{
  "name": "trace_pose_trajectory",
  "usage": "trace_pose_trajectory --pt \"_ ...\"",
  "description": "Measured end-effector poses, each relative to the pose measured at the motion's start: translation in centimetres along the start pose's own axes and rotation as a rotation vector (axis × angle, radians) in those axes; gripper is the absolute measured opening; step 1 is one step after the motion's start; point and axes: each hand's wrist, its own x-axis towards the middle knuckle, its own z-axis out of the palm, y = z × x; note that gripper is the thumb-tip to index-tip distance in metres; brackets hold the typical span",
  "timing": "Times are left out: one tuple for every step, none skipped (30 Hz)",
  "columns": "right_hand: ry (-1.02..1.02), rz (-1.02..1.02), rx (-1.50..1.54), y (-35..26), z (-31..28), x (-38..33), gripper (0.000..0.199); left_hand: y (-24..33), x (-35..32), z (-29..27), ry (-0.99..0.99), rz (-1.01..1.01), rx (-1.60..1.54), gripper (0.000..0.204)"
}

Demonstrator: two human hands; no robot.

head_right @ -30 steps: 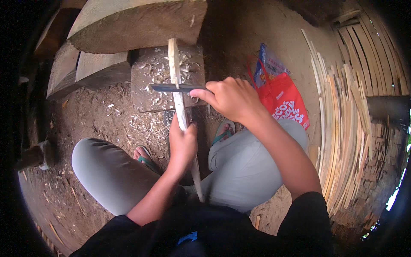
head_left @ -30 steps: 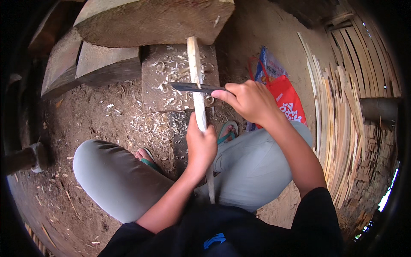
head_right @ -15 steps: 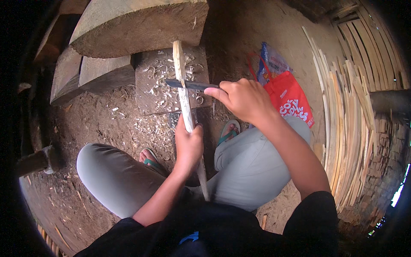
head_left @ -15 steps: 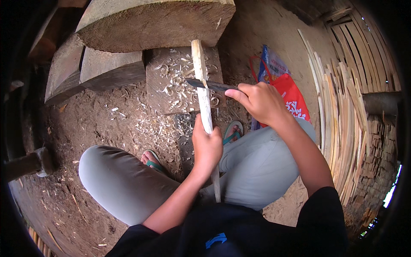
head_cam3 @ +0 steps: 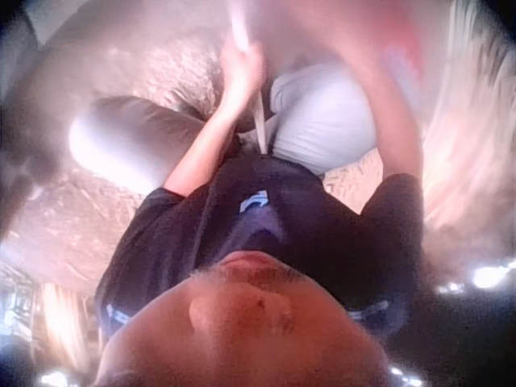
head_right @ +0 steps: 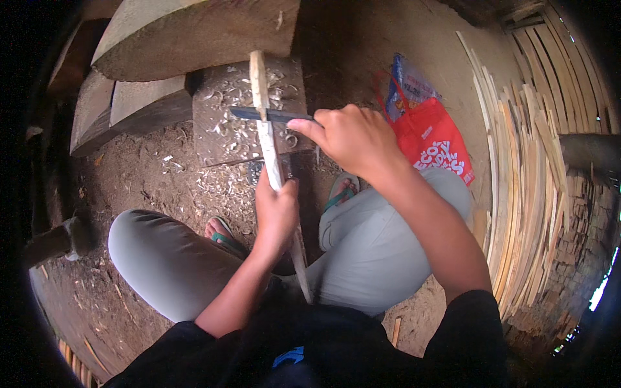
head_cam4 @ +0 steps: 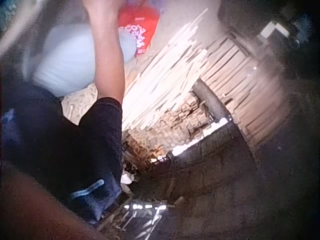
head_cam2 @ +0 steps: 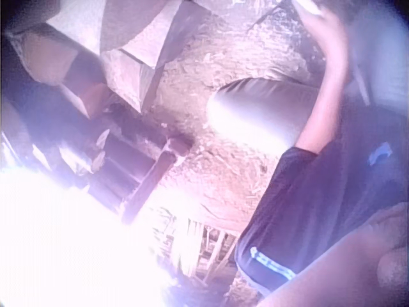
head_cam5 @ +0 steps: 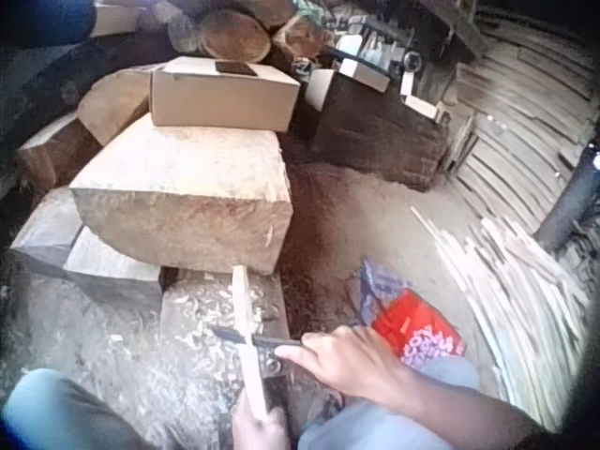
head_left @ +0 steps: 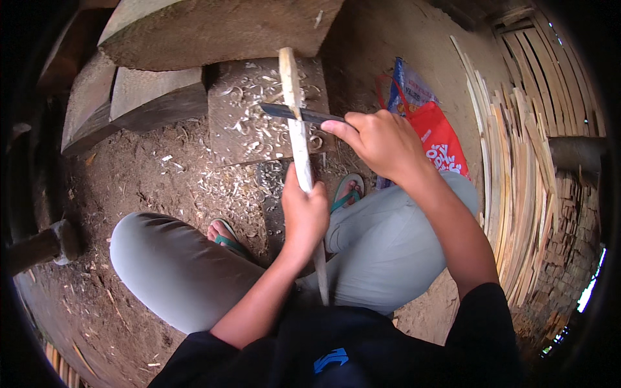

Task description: The person sits on the ground and uses a knife to shave a long piece of wood, removing thin strips of wood. The person holds the wood with the left hand and shaves with the right hand, then inspects the finished piece.

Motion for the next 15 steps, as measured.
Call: trace_pose_trajectory --pt "0.006 0.013 0.016 -0.3 0.1 0.0 0.061 0.0 0.3 -0.2 -0.002 0.017 -0.017 0.019" --pt "0.013 0.026 0.033 -0.4 0.1 -0.1 0.061 0.1 0.5 -0.3 -0.004 0.034 -0.033 0.019" --pt "0.004 0.035 0.046 -0.3 0.0 -0.6 0.061 0.2 0.1 -0.2 -0.023 0.005 -0.019 0.020" --pt "0.029 0.020 0.026 0.0 0.0 -0.8 0.060 0.2 0.1 -0.2 -0.029 0.012 -0.003 0.020" --pt "0.054 0.004 0.007 0.5 0.2 -0.9 0.059 0.1 0.1 0.1 -0.032 0.018 0.014 0.021" --pt "0.079 -0.013 -0.013 0.7 0.3 -0.9 0.059 0.2 0.1 0.3 -0.035 0.024 0.030 0.022" --pt "0.086 -0.023 -0.021 0.7 0.5 -0.7 0.059 0.2 -0.2 0.5 -0.016 0.051 0.057 0.022" --pt "0.093 -0.033 -0.030 0.6 0.5 -0.5 0.059 0.2 -0.3 0.7 -0.001 0.108 0.036 0.021" --pt "0.100 -0.042 -0.038 0.6 0.6 -0.3 0.059 0.2 -0.1 0.6 0.000 0.081 0.047 0.021" --pt "0.113 -0.054 -0.049 0.6 0.7 -0.3 0.059 0.3 -0.1 0.7 -0.011 0.047 0.055 0.021" --pt "0.126 -0.064 -0.059 0.7 0.8 -0.1 0.059 0.0 -0.2 0.7 -0.013 0.019 0.040 0.021" --pt "0.140 -0.073 -0.069 0.7 1.0 0.0 0.059 -0.3 -0.2 0.5 -0.015 -0.008 0.026 0.020" --pt "0.142 -0.052 -0.082 0.6 1.0 0.1 0.058 -0.2 -0.1 0.5 -0.022 -0.027 0.010 0.020" --pt "0.139 -0.046 -0.105 0.5 0.9 0.0 0.059 -0.1 0.0 0.5 -0.031 -0.043 0.016 0.017" --pt "0.135 -0.039 -0.127 0.4 0.7 0.0 0.059 -0.2 0.0 0.5 -0.044 -0.051 -0.009 0.015"
